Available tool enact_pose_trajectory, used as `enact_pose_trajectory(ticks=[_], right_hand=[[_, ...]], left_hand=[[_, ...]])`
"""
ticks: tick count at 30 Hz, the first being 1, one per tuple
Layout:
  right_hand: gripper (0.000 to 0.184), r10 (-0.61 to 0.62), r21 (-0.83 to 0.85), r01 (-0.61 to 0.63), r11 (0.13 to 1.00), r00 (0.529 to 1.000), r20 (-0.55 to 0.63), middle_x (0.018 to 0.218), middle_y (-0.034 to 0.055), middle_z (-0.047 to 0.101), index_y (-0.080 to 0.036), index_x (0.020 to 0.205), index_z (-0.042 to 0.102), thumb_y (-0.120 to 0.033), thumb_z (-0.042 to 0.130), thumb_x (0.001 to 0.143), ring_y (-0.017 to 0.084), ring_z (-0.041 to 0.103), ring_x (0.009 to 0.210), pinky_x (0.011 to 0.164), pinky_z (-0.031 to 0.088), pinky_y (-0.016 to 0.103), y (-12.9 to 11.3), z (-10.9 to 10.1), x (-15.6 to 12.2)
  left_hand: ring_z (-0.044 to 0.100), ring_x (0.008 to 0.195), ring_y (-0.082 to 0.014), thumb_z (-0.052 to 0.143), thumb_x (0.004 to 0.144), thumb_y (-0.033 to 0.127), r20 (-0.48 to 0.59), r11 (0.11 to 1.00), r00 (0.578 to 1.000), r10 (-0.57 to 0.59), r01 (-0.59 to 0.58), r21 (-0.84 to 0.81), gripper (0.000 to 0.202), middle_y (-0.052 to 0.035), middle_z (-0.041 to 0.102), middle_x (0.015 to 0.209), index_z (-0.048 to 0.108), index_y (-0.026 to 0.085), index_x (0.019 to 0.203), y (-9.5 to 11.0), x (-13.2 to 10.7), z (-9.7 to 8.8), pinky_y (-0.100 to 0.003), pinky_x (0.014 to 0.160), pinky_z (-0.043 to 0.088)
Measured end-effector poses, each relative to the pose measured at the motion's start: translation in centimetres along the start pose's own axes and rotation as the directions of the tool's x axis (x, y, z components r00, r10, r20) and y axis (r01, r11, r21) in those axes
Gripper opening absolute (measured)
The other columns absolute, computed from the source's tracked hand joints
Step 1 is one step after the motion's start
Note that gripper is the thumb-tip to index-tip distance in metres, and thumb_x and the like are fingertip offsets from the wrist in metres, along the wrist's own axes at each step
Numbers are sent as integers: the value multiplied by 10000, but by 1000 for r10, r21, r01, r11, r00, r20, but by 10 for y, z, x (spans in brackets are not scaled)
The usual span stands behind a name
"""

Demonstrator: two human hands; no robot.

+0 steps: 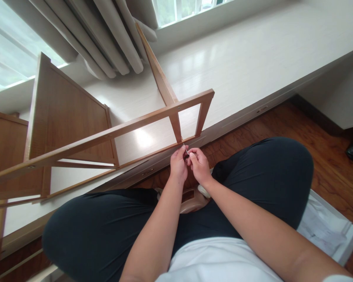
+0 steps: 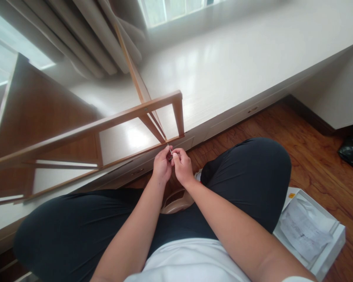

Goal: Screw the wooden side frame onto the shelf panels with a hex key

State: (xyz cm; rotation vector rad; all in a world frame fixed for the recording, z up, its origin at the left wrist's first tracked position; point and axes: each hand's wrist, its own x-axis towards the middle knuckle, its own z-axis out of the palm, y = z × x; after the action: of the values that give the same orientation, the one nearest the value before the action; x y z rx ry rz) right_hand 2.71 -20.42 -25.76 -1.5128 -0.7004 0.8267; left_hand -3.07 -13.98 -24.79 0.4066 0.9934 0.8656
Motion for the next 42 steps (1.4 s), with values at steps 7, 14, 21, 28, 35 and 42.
enact_pose_trajectory(ticks=[7,14,21,28,35,42], right_hand=[[248,32,25,-32,999,999,-19,616,-44,570,-222,897,601,-436,510,985,124,483,514,531,388,251,-2,0,1],[304,74,84,-73,994,997,-3,579,-47,556,-222,839,598,-459,479,988,119,452,471,494,360,255,1,1,3],[305,104,138,-103,985,995,1,561,-55,546,-220,829,593,-470,499,976,108,425,444,464,334,251,-2,2,3],[280,155,229,-153,961,988,9,534,-56,555,-217,799,604,-465,578,929,94,419,427,438,304,234,-4,2,4],[243,336,428,-385,817,923,189,520,-50,543,-215,778,582,-453,590,828,90,389,374,362,229,215,-4,3,8],[190,422,517,-532,670,847,324,520,-46,541,-201,773,579,-386,625,779,83,385,378,375,217,198,-9,0,10]], left_hand=[[507,459,-68,885,643,373,10,1000,1000,15,-15,16,366,7,637,668,731,106,839,-1,1,-1,-210,389,297],[417,333,-69,855,676,419,51,998,999,-10,7,56,381,39,591,570,700,128,866,1,-2,1,-222,345,255],[420,334,-70,855,679,436,62,998,998,-18,14,69,407,44,589,583,692,132,895,1,-2,0,-227,332,272],[425,327,-71,852,688,441,70,998,997,-27,23,63,414,53,585,584,684,135,911,1,-2,0,-223,318,282],[391,300,-57,812,741,432,70,994,995,-65,58,97,380,80,550,553,661,155,953,3,-4,-1,-194,305,299],[387,301,-61,809,738,441,43,991,997,-72,66,118,383,80,534,548,665,161,955,4,-6,-1,-190,278,291]])
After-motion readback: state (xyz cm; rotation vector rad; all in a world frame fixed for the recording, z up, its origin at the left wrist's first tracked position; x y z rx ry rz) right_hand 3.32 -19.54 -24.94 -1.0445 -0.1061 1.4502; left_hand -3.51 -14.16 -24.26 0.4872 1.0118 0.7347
